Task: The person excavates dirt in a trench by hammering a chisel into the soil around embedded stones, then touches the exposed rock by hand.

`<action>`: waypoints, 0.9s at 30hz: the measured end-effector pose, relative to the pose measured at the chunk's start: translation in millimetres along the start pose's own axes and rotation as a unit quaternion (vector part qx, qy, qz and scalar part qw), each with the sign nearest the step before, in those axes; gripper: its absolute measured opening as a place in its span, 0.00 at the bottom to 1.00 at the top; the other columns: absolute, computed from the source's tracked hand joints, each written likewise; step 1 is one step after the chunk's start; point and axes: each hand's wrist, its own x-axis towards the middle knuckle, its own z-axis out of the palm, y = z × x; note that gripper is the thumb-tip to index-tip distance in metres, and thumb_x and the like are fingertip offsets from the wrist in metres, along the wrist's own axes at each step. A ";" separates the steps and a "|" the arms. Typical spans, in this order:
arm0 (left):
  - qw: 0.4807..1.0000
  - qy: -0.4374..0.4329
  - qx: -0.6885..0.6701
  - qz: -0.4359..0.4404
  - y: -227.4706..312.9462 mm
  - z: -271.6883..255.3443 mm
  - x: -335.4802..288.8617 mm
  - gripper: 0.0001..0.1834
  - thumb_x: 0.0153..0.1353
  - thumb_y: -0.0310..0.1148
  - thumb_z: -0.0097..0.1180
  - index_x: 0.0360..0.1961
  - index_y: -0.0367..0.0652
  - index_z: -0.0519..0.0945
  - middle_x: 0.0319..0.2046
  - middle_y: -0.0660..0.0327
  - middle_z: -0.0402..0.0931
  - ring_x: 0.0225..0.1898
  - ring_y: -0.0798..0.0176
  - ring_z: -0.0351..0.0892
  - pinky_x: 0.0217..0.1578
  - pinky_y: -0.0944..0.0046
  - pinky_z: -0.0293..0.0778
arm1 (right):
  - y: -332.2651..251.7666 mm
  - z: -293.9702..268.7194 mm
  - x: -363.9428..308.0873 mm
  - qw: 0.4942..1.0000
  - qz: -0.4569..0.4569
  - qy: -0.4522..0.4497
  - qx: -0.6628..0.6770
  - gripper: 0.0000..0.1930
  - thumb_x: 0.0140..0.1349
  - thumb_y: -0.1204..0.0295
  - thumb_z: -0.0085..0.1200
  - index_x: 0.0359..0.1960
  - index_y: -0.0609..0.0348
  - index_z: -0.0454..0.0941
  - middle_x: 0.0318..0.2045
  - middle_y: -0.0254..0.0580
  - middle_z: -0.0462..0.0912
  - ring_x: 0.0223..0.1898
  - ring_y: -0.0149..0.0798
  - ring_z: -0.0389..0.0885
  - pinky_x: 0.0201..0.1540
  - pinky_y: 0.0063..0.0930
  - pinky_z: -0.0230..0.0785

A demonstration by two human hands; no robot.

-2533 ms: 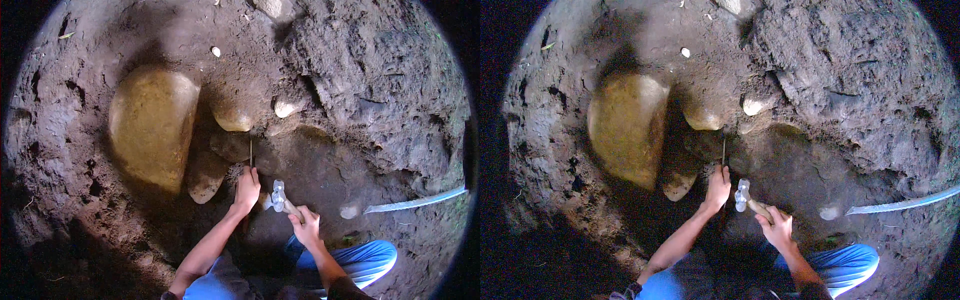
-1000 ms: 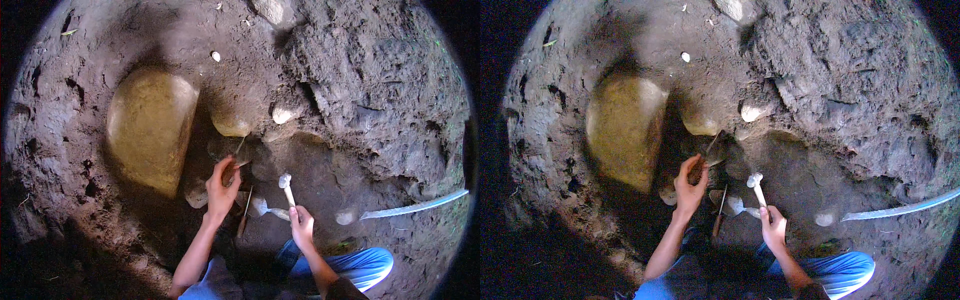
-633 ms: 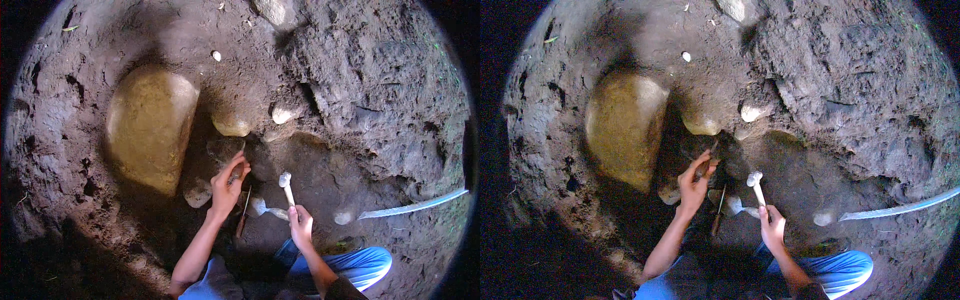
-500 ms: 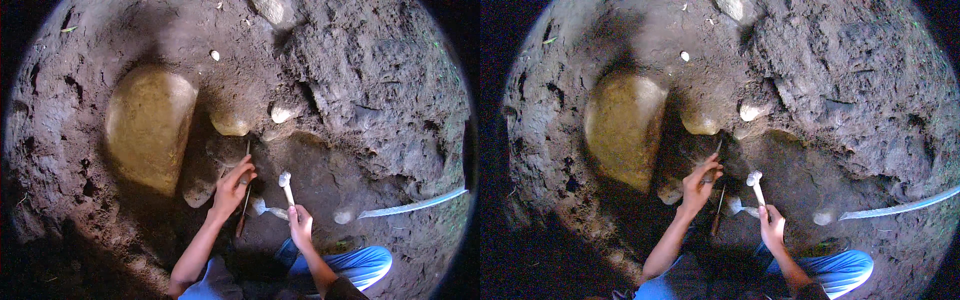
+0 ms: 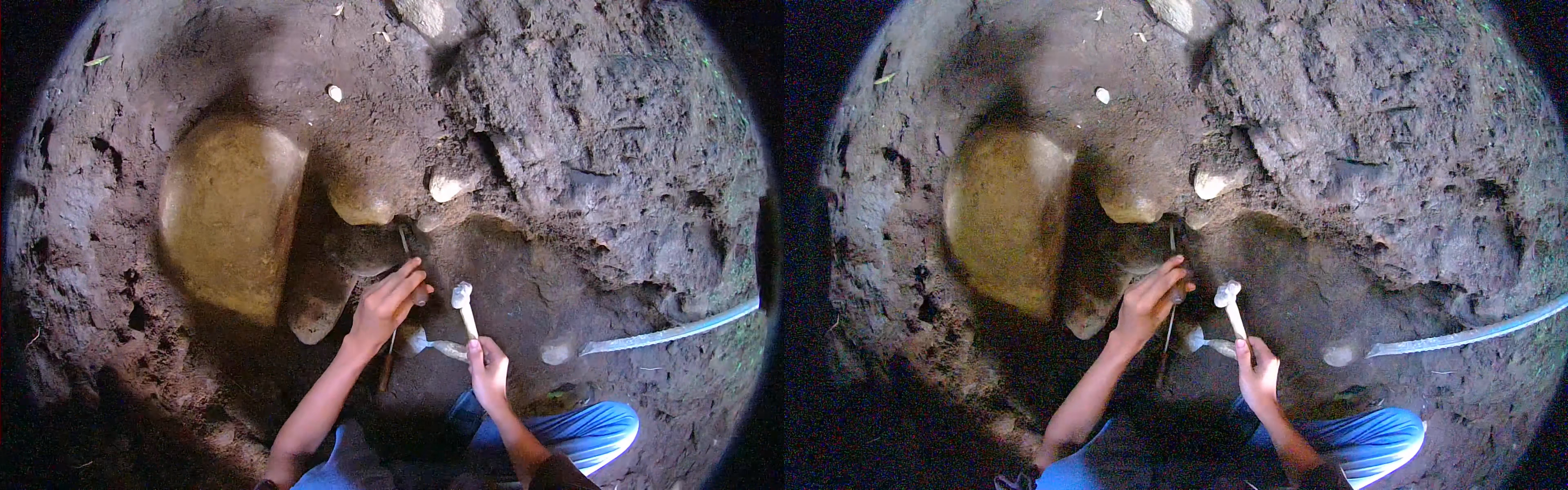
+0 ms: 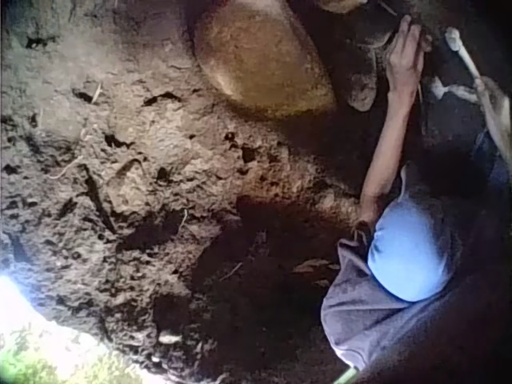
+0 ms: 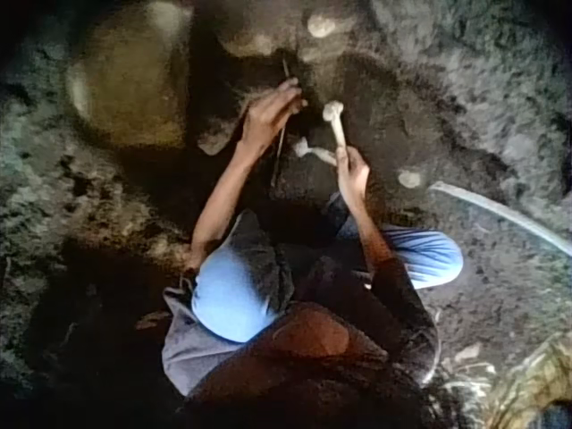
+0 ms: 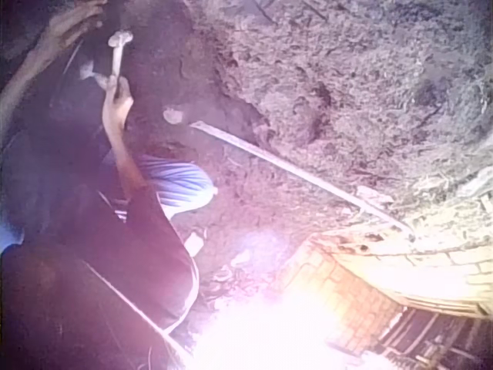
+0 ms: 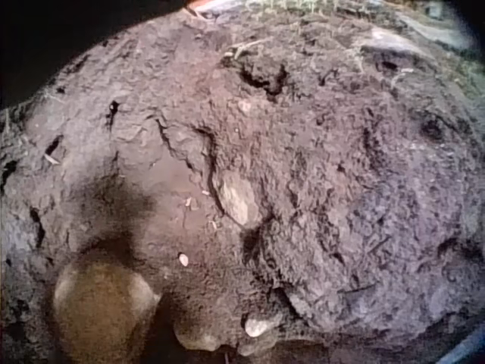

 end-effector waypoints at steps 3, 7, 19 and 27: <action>0.999 0.044 -0.014 -0.014 -2.8 3.5 3.1 0.20 0.53 0.17 0.62 0.49 0.35 0.78 0.51 0.46 0.80 0.52 0.50 0.82 0.47 0.59 0.81 | 1.5 -1.5 0.8 1.000 0.008 -0.002 0.004 0.19 0.71 0.58 0.52 0.37 0.66 0.78 0.19 0.36 0.74 0.24 0.25 0.69 0.27 0.27 0.65; 0.993 0.061 -0.087 -0.050 -14.9 1.8 5.8 0.15 0.54 0.19 0.64 0.44 0.34 0.78 0.50 0.47 0.81 0.51 0.52 0.84 0.48 0.58 0.81 | 2.9 0.8 -0.8 1.000 0.022 -0.006 0.005 0.19 0.71 0.58 0.52 0.37 0.65 0.78 0.19 0.36 0.74 0.24 0.25 0.68 0.26 0.27 0.64; 0.993 0.001 -0.051 -0.106 10.5 -23.1 12.7 0.23 0.54 0.17 0.60 0.53 0.37 0.75 0.56 0.50 0.77 0.53 0.51 0.82 0.52 0.56 0.77 | -0.8 2.0 0.1 1.000 0.002 0.002 0.023 0.16 0.70 0.61 0.54 0.36 0.65 0.78 0.20 0.34 0.73 0.25 0.24 0.68 0.27 0.26 0.65; 1.000 -0.005 0.025 -0.014 -3.4 -20.5 13.3 0.35 0.42 0.09 0.53 0.57 0.39 0.76 0.58 0.51 0.76 0.63 0.50 0.72 0.62 0.53 0.69 | -48.4 -2.8 -3.8 0.989 -0.100 -0.032 -0.104 0.14 0.65 0.62 0.60 0.37 0.62 0.75 0.18 0.45 0.76 0.19 0.38 0.78 0.24 0.34 0.70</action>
